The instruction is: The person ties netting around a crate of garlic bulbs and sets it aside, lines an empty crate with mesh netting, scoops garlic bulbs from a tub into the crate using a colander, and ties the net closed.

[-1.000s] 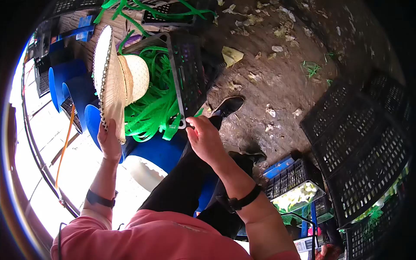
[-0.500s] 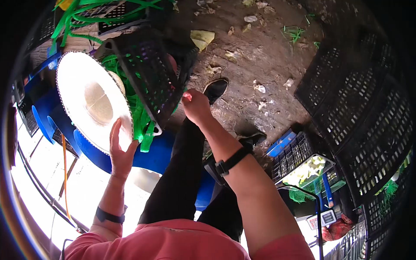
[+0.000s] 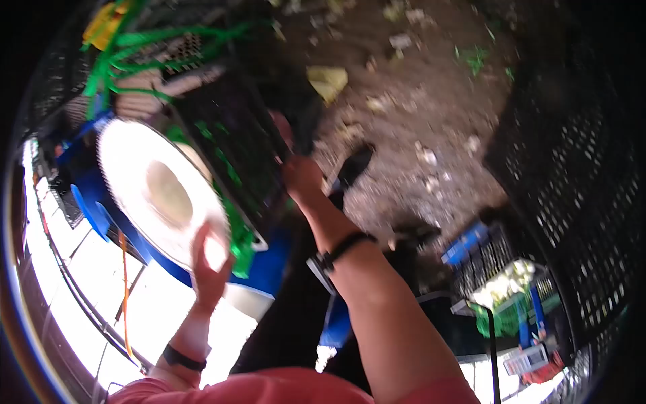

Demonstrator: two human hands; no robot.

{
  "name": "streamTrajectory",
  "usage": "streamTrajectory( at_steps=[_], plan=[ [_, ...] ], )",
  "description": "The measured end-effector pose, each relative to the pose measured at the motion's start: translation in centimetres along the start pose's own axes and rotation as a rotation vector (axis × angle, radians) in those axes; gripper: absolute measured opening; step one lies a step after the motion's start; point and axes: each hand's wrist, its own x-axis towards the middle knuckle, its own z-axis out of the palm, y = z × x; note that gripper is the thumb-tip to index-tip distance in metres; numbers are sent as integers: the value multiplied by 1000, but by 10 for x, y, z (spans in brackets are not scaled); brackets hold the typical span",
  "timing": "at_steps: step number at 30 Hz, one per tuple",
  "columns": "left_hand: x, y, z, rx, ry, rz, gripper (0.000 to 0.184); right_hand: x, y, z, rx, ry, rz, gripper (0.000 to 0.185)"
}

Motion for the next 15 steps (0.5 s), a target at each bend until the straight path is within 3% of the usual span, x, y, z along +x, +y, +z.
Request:
streamTrajectory(
  at_steps=[1,2,4,11,12,15],
  plan=[
    [-1,-12,-1,204,-6,101,71,3,-3,-5,-8,-69,43,16],
    [2,-18,-9,253,-129,74,70,2,-6,-11,73,-39,34,16],
    [3,-21,-7,70,-29,193,68,5,-13,-20,199,82,17,16],
    [6,-18,-31,14,93,86,58,30,-65,-82,120,196,-97,16],
    [6,-21,-32,25,111,91,56,40,-65,-85,161,247,-286,13],
    [-1,-31,-29,-56,186,76,54,54,-103,-114,-2,304,-486,11]
  ],
)
